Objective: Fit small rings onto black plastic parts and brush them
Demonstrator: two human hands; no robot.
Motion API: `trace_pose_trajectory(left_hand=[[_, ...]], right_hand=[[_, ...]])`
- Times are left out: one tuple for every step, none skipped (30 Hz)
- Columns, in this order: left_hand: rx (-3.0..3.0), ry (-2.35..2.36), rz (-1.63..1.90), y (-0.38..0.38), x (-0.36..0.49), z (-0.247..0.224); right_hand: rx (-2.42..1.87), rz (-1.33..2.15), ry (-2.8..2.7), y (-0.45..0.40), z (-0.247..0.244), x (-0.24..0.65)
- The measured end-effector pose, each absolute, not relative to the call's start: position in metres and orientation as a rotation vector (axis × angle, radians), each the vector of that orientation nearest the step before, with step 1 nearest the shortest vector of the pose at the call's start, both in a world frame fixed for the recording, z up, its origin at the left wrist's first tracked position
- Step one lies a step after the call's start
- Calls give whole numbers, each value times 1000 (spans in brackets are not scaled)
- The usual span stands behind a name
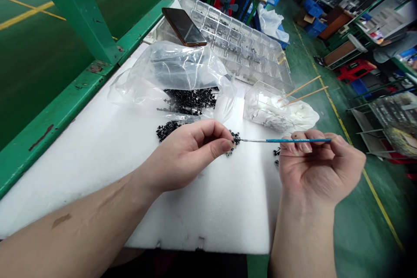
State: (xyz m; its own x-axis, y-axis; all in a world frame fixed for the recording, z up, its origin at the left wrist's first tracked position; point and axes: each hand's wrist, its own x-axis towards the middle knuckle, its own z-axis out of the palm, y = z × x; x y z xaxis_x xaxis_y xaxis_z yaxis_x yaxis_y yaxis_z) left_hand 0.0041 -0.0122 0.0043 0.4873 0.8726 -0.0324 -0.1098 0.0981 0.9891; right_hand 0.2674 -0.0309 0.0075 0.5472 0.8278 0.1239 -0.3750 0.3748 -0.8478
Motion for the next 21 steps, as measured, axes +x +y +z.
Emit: trace_pose_trajectory(left_hand=[[1267, 780, 846, -12, 4, 4], [1271, 785, 847, -12, 4, 4], [1276, 788, 846, -12, 4, 4], [1279, 790, 848, -12, 4, 4], [1280, 791, 848, -12, 4, 4], [1280, 790, 847, -12, 4, 4], [1277, 788, 843, -12, 4, 4], [1273, 786, 839, -12, 4, 4], [1268, 784, 833, -12, 4, 4], [1264, 779, 828, -12, 4, 4], [1261, 774, 824, -11, 4, 4], [1261, 769, 824, -11, 4, 3], [1261, 766, 826, -11, 4, 3], [1263, 762, 827, -11, 4, 3], [1264, 761, 828, -11, 4, 3], [1267, 761, 831, -11, 4, 3], [1273, 762, 833, -11, 3, 3], [1279, 760, 837, -11, 3, 3], [1286, 758, 838, -11, 2, 3], [1293, 757, 837, -11, 2, 3], [1300, 760, 832, -11, 1, 3]], right_hand=[[-880, 832, -608, -31, 8, 268], [-884, 830, -609, -31, 8, 269], [-886, 829, -610, -31, 8, 269], [-886, 828, -609, -31, 8, 269], [-885, 830, -605, -31, 8, 268], [-884, 831, -601, -31, 8, 268], [-883, 831, -599, -30, 8, 267], [-881, 829, -597, -30, 7, 266], [-880, 831, -596, -30, 7, 266], [-878, 831, -596, -30, 7, 265], [-876, 833, -597, -30, 7, 265], [-875, 836, -599, -30, 7, 265], [-873, 837, -597, -30, 7, 265], [-873, 837, -595, -30, 7, 265], [-874, 837, -593, -30, 7, 266], [-873, 831, -586, -30, 8, 267], [-871, 825, -575, -30, 8, 269], [-867, 811, -557, -29, 9, 271], [-867, 788, -534, -27, 9, 275], [-871, 759, -508, -26, 9, 279], [-881, 719, -476, -24, 9, 284]])
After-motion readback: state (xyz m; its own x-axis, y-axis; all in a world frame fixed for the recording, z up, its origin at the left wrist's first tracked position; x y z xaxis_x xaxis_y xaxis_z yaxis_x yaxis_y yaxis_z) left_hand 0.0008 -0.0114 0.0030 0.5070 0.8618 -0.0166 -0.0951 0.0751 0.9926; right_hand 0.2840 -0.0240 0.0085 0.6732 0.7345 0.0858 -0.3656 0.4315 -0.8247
